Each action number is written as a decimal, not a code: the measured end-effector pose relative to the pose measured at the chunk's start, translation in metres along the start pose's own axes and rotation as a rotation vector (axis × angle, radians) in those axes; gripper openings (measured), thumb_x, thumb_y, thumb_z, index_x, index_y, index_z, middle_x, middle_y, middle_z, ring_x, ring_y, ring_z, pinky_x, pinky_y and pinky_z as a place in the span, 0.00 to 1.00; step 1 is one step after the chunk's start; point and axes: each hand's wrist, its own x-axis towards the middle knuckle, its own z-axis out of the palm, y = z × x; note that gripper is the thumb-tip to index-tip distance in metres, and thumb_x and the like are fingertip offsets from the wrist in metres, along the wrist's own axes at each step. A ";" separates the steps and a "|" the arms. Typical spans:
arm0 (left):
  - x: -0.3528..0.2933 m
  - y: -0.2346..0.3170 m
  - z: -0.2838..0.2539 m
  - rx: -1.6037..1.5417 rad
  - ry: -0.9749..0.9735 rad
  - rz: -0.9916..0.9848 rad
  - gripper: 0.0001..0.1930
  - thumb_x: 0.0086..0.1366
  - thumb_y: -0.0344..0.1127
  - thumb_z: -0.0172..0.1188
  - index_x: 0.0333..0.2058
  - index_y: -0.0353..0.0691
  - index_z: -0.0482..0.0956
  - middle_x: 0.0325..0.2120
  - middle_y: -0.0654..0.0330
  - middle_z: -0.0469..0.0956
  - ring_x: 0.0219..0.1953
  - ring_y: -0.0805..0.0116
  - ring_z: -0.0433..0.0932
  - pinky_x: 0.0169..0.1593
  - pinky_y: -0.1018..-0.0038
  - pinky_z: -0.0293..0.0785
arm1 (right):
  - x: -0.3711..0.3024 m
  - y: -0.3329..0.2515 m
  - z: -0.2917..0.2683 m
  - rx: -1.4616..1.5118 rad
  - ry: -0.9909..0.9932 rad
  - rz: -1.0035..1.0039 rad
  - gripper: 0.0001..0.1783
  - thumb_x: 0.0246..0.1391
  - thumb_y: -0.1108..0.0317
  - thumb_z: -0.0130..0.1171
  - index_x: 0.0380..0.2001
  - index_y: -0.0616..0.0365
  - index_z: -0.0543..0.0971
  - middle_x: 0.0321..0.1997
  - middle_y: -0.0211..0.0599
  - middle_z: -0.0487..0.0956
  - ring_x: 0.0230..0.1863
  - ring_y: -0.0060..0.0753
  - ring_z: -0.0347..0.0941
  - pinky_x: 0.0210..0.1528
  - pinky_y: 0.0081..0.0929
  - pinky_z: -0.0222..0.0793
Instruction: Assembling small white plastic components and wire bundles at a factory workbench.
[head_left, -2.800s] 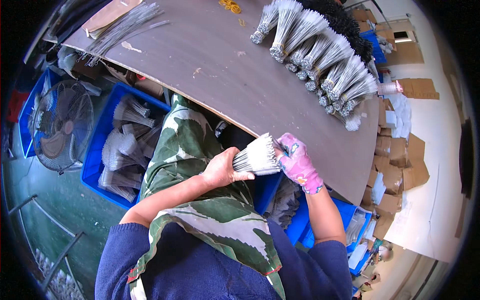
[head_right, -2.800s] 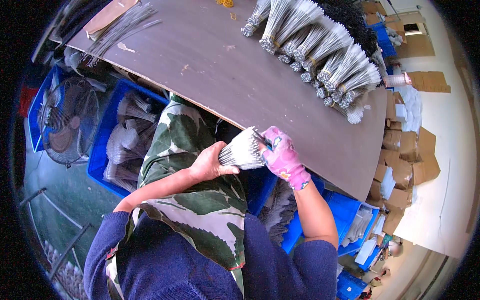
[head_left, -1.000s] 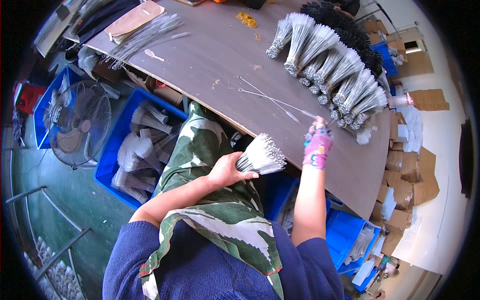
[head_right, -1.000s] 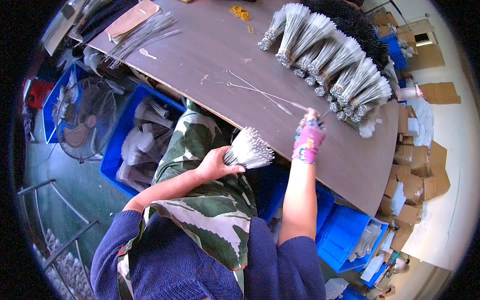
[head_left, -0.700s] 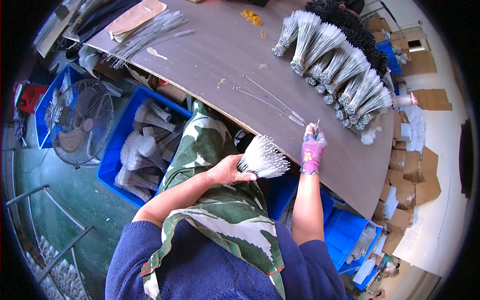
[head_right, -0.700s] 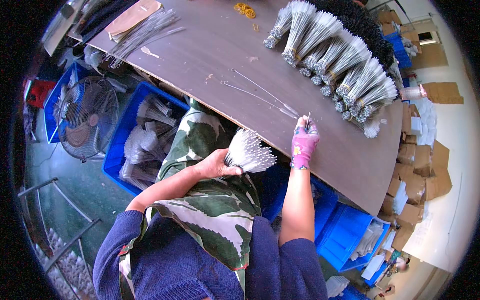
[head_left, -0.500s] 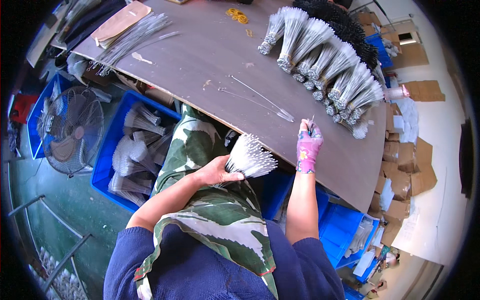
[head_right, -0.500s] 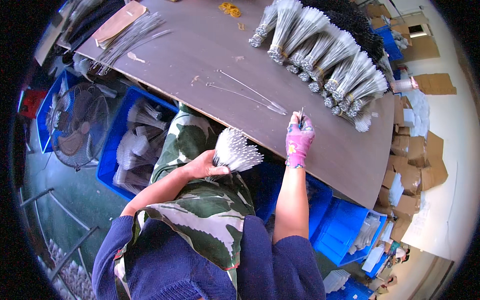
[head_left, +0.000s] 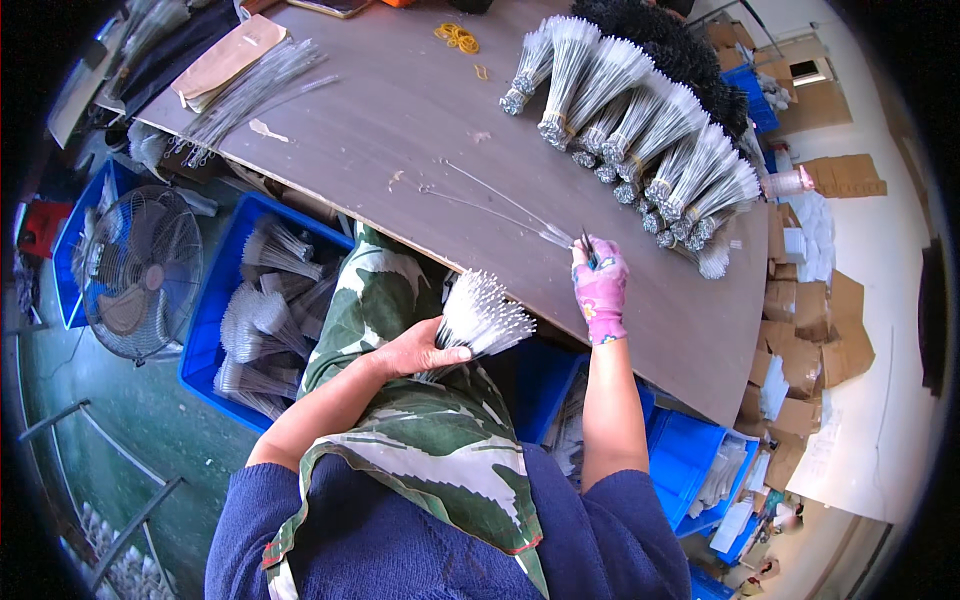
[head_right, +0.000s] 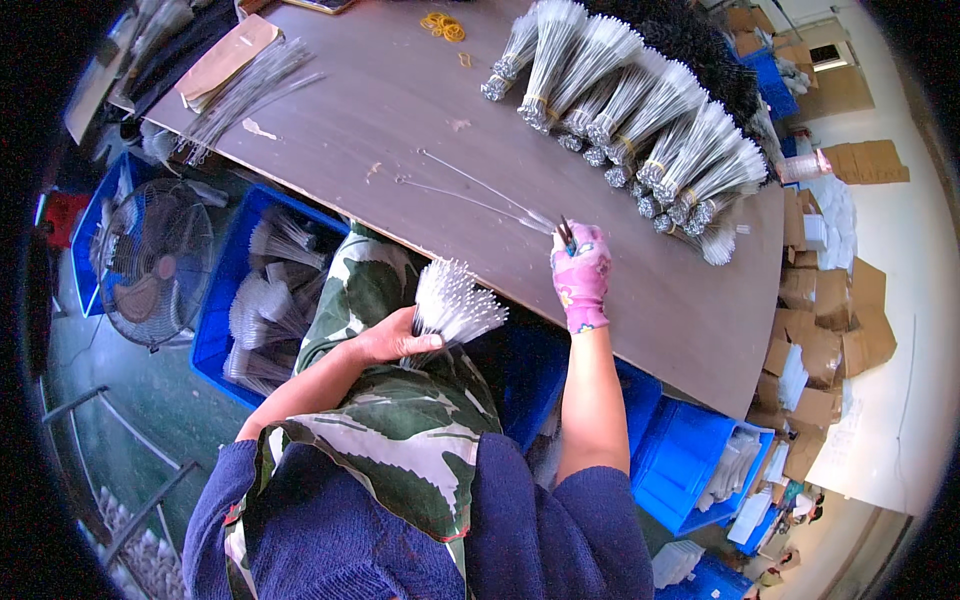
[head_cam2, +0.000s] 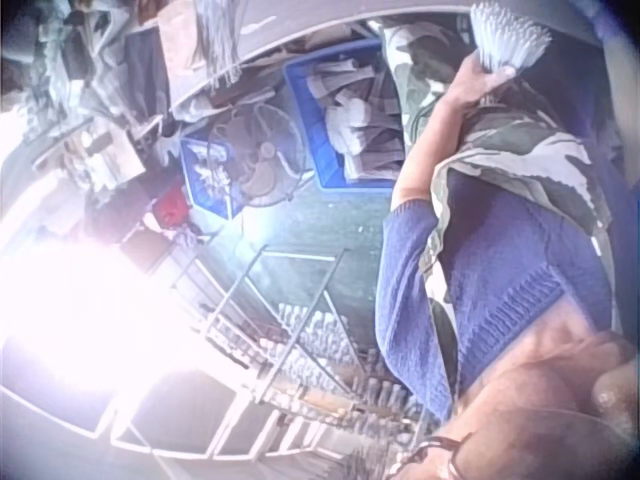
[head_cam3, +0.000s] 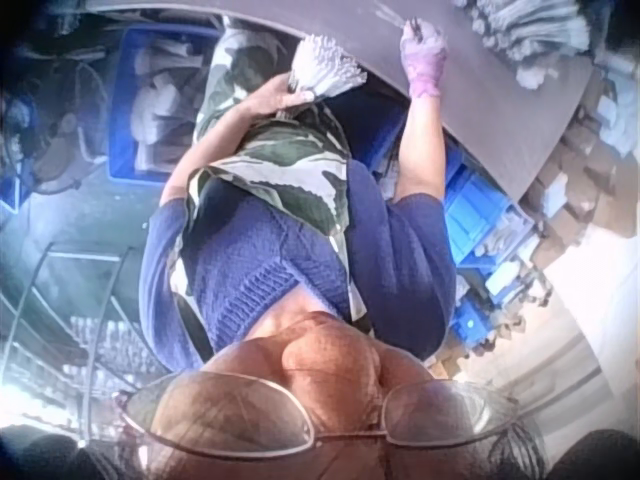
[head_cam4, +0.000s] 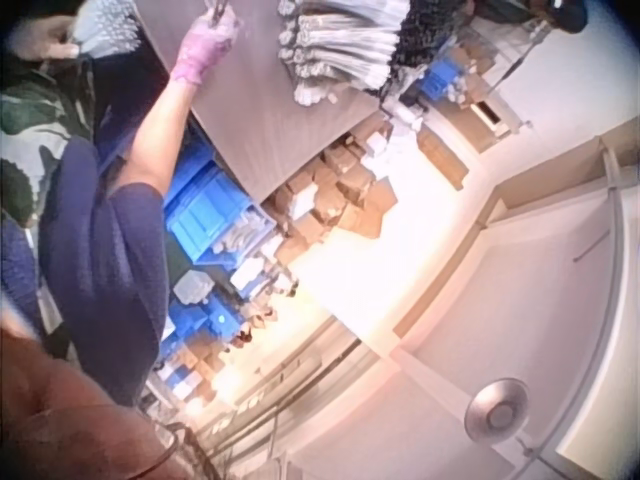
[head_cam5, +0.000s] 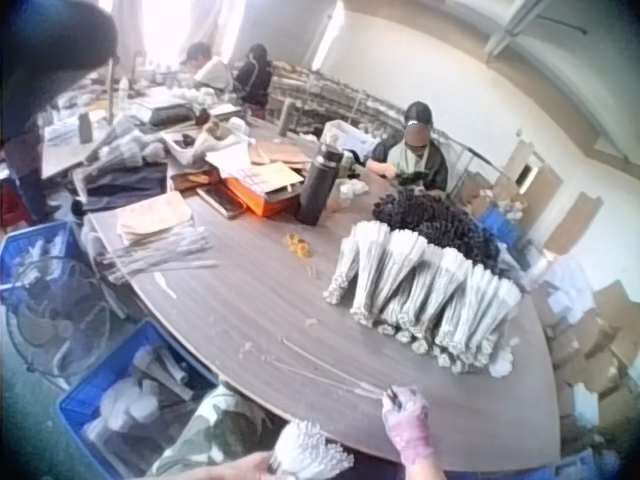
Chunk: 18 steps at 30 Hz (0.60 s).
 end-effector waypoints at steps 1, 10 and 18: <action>0.001 0.000 -0.001 0.001 0.003 0.001 0.40 0.53 0.55 0.64 0.54 0.29 0.62 0.46 0.56 0.71 0.50 0.69 0.66 0.56 0.71 0.61 | -0.002 0.000 0.001 -0.016 -0.018 0.015 0.11 0.46 0.70 0.60 0.34 0.61 0.78 0.34 0.45 0.76 0.33 0.46 0.75 0.37 0.35 0.71; 0.010 0.004 -0.007 0.127 -0.021 -0.064 0.44 0.53 0.52 0.65 0.58 0.29 0.55 0.51 0.51 0.66 0.55 0.63 0.64 0.60 0.69 0.56 | -0.007 0.003 0.010 -0.015 -0.044 -0.030 0.11 0.45 0.70 0.60 0.34 0.61 0.77 0.33 0.45 0.75 0.35 0.46 0.74 0.37 0.35 0.71; 0.000 0.079 -0.027 0.664 0.547 0.211 0.10 0.59 0.36 0.58 0.38 0.38 0.77 0.36 0.56 0.76 0.36 0.64 0.76 0.42 0.71 0.72 | -0.007 0.007 0.008 0.046 -0.070 -0.071 0.11 0.45 0.71 0.60 0.35 0.60 0.75 0.34 0.45 0.75 0.35 0.47 0.74 0.37 0.36 0.70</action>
